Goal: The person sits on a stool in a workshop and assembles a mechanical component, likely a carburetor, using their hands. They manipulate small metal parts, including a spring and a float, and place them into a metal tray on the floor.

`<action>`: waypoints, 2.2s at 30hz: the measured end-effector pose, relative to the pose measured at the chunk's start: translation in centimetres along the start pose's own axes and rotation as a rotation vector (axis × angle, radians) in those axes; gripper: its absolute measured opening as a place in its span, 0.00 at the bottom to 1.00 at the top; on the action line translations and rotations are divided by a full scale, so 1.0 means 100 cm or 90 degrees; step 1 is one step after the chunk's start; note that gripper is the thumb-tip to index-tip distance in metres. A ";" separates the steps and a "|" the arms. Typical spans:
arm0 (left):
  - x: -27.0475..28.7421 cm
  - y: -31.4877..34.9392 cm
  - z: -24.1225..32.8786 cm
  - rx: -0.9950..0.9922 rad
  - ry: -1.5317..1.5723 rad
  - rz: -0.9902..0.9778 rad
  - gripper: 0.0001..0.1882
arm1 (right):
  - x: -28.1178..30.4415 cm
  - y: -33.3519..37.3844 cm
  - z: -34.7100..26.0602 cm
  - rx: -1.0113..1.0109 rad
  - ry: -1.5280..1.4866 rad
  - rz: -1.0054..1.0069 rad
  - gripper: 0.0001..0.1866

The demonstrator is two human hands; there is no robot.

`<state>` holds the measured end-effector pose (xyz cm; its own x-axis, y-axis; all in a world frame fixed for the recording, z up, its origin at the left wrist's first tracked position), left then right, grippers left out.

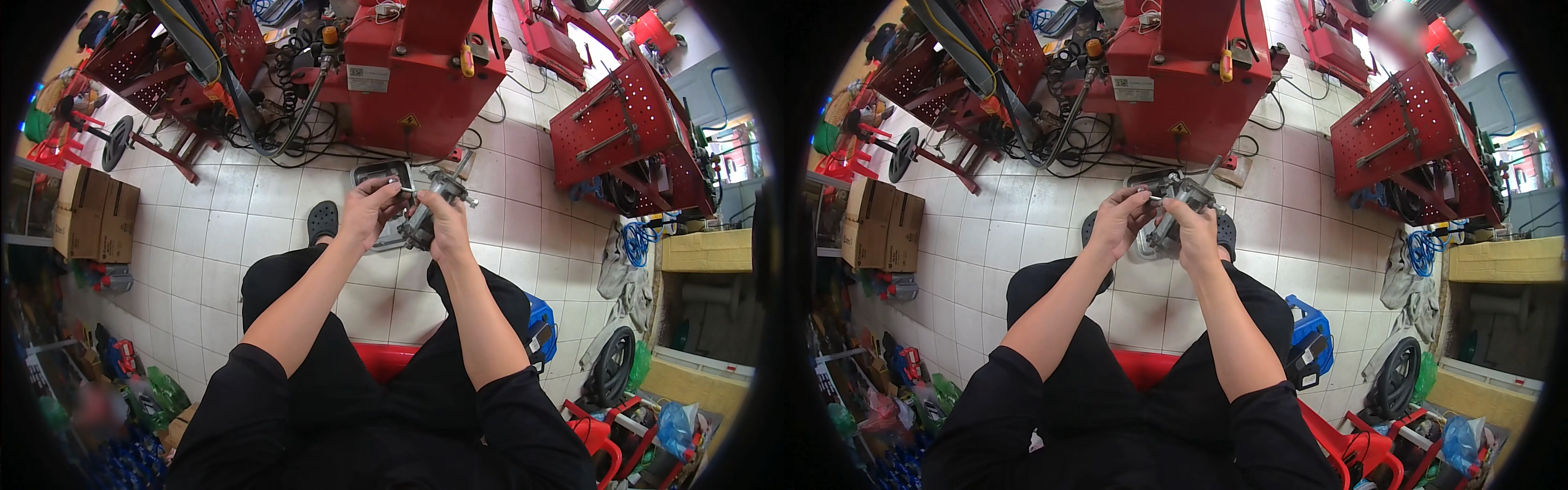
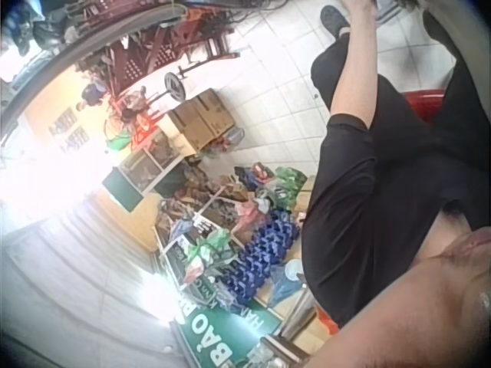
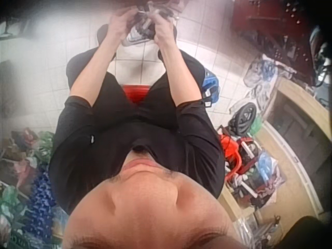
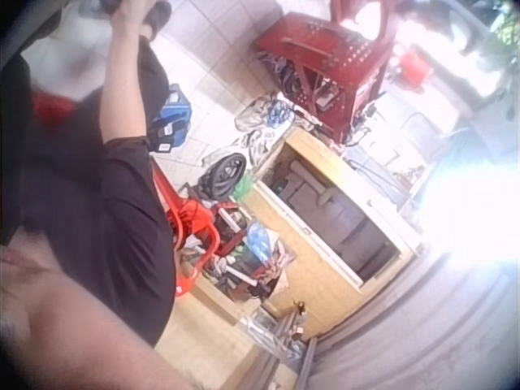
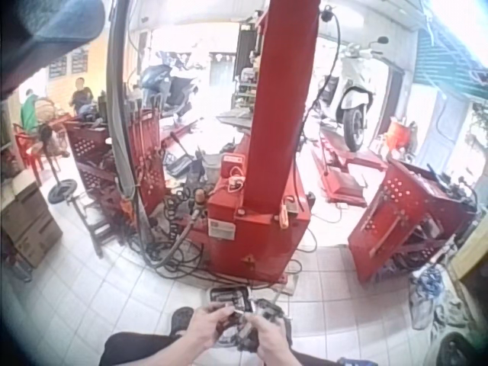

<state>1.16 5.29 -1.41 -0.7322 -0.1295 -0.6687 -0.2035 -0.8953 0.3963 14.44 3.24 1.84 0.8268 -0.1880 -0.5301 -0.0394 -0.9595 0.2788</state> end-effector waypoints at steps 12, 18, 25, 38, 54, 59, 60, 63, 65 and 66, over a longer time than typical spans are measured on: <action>-0.001 0.000 -0.011 0.026 0.065 -0.007 0.09 | 0.005 0.000 0.001 0.012 0.004 0.037 0.04; -0.007 0.005 -0.017 0.037 0.104 0.005 0.08 | 0.002 0.002 0.000 0.102 0.063 0.053 0.08; -0.005 0.005 -0.018 0.081 0.121 -0.033 0.08 | -0.006 0.006 -0.010 0.152 0.130 -0.012 0.10; -0.002 0.000 -0.026 0.080 0.182 -0.048 0.06 | -0.003 0.003 -0.011 0.150 0.163 -0.025 0.12; 0.002 -0.005 -0.015 -0.092 0.044 -0.023 0.08 | 0.002 0.005 -0.014 0.163 0.206 0.055 0.12; 0.002 -0.003 -0.015 -0.015 0.093 0.006 0.08 | 0.000 0.006 -0.019 0.156 0.243 0.017 0.10; 0.002 -0.003 -0.015 -0.011 0.104 0.008 0.07 | 0.000 0.006 -0.018 0.163 0.218 0.011 0.10; 0.003 -0.003 -0.014 -0.005 0.137 0.010 0.07 | -0.003 0.008 -0.016 0.175 0.165 -0.014 0.10; 0.006 -0.005 -0.014 -0.011 0.162 0.007 0.06 | -0.007 0.009 -0.017 0.169 0.163 -0.040 0.10; 0.006 -0.005 -0.015 -0.006 0.169 0.003 0.06 | -0.006 0.009 -0.016 0.178 0.168 -0.031 0.10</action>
<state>1.81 5.06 -2.95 -0.5367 -0.2395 -0.8091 -0.1935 -0.8984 0.3943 14.82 2.84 3.64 0.9461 -0.1157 -0.3024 -0.1184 -0.9929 0.0097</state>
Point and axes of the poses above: each hand's wrist, its own y-axis away from the middle knuckle, its own x-axis out of the back of the hand, z = x × y, the point moved 4 cm from there along -y, towards the middle knuckle, and after that the axes turned 1 degree about -z, right-handed, at the moved point
